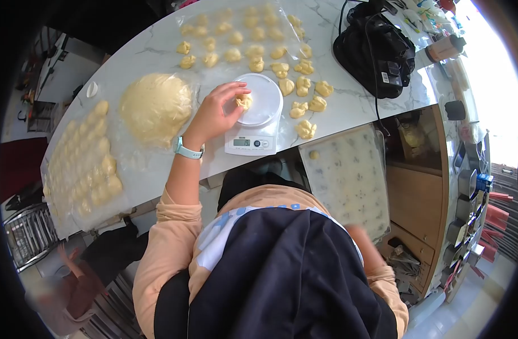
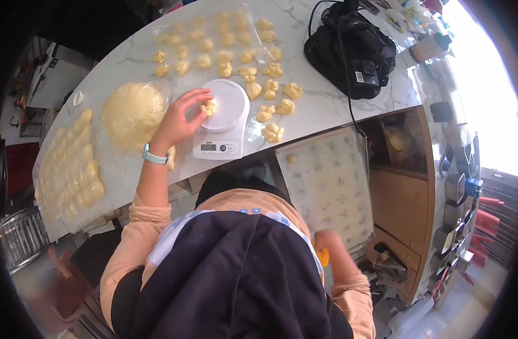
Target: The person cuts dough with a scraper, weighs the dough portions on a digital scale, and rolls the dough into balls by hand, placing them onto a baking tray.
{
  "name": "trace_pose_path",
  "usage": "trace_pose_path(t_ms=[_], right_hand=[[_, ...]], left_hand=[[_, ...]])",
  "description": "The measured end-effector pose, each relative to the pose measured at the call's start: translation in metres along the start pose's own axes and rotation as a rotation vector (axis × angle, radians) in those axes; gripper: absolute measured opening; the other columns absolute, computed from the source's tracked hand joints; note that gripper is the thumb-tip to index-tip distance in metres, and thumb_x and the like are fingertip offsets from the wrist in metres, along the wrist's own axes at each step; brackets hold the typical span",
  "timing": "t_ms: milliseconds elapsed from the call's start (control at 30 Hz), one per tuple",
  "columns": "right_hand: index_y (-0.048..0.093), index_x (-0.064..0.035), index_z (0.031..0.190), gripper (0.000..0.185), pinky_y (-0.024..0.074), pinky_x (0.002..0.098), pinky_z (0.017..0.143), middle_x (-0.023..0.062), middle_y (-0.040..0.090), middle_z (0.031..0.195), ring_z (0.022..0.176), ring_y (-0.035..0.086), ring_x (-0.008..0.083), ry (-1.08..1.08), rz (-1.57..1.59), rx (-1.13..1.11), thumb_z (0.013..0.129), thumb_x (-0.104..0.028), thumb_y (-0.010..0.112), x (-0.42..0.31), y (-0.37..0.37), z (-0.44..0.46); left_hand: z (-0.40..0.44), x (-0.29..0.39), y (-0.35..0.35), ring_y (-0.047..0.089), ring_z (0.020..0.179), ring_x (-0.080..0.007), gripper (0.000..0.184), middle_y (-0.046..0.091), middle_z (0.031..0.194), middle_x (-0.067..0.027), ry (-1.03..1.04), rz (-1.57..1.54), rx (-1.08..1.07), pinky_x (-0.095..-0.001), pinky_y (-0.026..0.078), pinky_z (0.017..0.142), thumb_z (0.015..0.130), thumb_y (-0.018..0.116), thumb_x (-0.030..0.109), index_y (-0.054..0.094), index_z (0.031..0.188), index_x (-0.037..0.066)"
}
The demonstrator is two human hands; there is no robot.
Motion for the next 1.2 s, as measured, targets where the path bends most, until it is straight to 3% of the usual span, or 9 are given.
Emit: trace_pose_path(t_ms=[133, 367, 567, 700, 767, 867, 967, 1100, 1200], right_hand=[[0.071, -0.0141, 0.102, 0.03, 0.0542, 0.0381, 0.072, 0.0096, 0.071, 0.099, 0.093, 0.068, 0.0282, 0.07, 0.136, -0.066, 0.073, -0.022, 0.068, -0.01, 0.081, 0.069], [0.071, -0.0153, 0.104, 0.032, 0.0537, 0.0393, 0.074, 0.0089, 0.07, 0.102, 0.097, 0.066, 0.0278, 0.156, 0.229, 0.02, 0.073, -0.023, 0.067, -0.02, 0.091, 0.12], [0.071, -0.0164, 0.106, 0.034, 0.0533, 0.0404, 0.076, 0.0083, 0.07, 0.104, 0.101, 0.065, 0.0274, 0.165, 0.114, 0.093, 0.073, -0.023, 0.067, -0.014, 0.056, 0.129], [0.071, -0.0125, 0.107, 0.033, 0.0544, 0.0382, 0.072, 0.0107, 0.07, 0.106, 0.095, 0.068, 0.0267, 0.017, -0.082, 0.25, 0.076, -0.021, 0.065, -0.017, -0.068, 0.018], [0.069, -0.007, 0.106, 0.036, 0.0542, 0.0391, 0.068, 0.0156, 0.07, 0.09, 0.086, 0.068, 0.0313, -0.016, 0.101, 0.235, 0.072, -0.019, 0.066, -0.016, -0.132, -0.039], [0.066, -0.0042, 0.106, 0.035, 0.0531, 0.04, 0.069, 0.0167, 0.069, 0.084, 0.08, 0.068, 0.0327, -0.3, 0.279, 0.47, 0.074, -0.018, 0.063, -0.043, -0.209, -0.126], [0.056, -0.0028, 0.11, 0.037, 0.0496, 0.0458, 0.062, 0.0184, 0.065, 0.074, 0.069, 0.063, 0.0377, -0.544, 0.232, 0.799, 0.078, -0.019, 0.064, -0.097, -0.268, -0.203], [0.044, -0.0048, 0.111, 0.031, 0.0473, 0.0475, 0.053, 0.0188, 0.06, 0.065, 0.062, 0.061, 0.0407, -0.9, 0.393, 1.122, 0.087, -0.018, 0.059, -0.194, -0.309, -0.219], [0.044, -0.0032, 0.108, 0.026, 0.048, 0.047, 0.05, 0.0178, 0.061, 0.066, 0.058, 0.061, 0.039, -0.971, 0.244, 1.187, 0.089, -0.017, 0.056, -0.268, -0.323, -0.192]], left_hand=[[-0.001, 0.007, 0.001, 0.053, 0.119, -0.0282, 0.035, 0.058, 0.128, -0.0076, 0.059, 0.055, -0.056, -0.0384, 0.044, 0.1, 0.076, 0.068, 0.006, 0.065, 0.111, 0.011], [-0.01, -0.002, -0.004, 0.053, 0.119, -0.0289, 0.029, 0.063, 0.119, -0.0066, 0.058, 0.192, 0.022, -0.041, 0.043, 0.099, 0.071, 0.076, 0.007, 0.069, 0.099, 0.008], [-0.024, 0.013, -0.019, 0.064, 0.093, -0.0252, 0.014, 0.069, 0.097, -0.0089, 0.106, 0.038, 0.352, -0.0341, 0.05, 0.082, 0.08, 0.073, 0.006, 0.068, 0.093, 0.004], [-0.073, 0.009, -0.028, 0.066, 0.081, -0.0201, 0.011, 0.069, 0.092, -0.0097, -0.027, 0.011, 0.561, -0.0291, 0.05, 0.074, 0.084, 0.072, 0.008, 0.067, 0.093, 0.003], [-0.105, 0.009, -0.027, 0.065, 0.078, -0.0181, 0.012, 0.069, 0.091, -0.0095, -0.056, 0.094, 0.624, -0.0285, 0.049, 0.071, 0.084, 0.072, 0.008, 0.066, 0.093, 0.003], [-0.153, -0.01, -0.005, 0.063, 0.077, -0.0212, 0.013, 0.067, 0.087, -0.0083, -0.28, 0.093, 0.547, -0.0311, 0.049, 0.069, 0.081, 0.074, 0.007, 0.067, 0.091, 0.004], [-0.176, -0.011, 0.011, 0.062, 0.081, -0.0238, 0.014, 0.065, 0.086, -0.0085, -0.21, 0.288, 0.436, -0.0321, 0.049, 0.071, 0.078, 0.076, 0.007, 0.067, 0.088, 0.003], [-0.179, -0.013, 0.011, 0.061, 0.082, -0.0277, 0.013, 0.063, 0.086, -0.0088, -0.267, 0.178, 0.499, -0.0353, 0.049, 0.072, 0.077, 0.073, 0.006, 0.067, 0.088, 0.004], [-0.179, -0.018, 0.011, 0.061, 0.08, -0.0275, 0.011, 0.064, 0.087, -0.0086, -0.242, 0.161, 0.538, -0.0346, 0.05, 0.071, 0.078, 0.072, 0.004, 0.067, 0.087, 0.004]])
Point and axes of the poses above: each hand's wrist, its own z-axis towards the middle knuckle, its own y-axis out of the palm, x = y × z, the point moved 8 cm from there along z, towards the middle knuckle
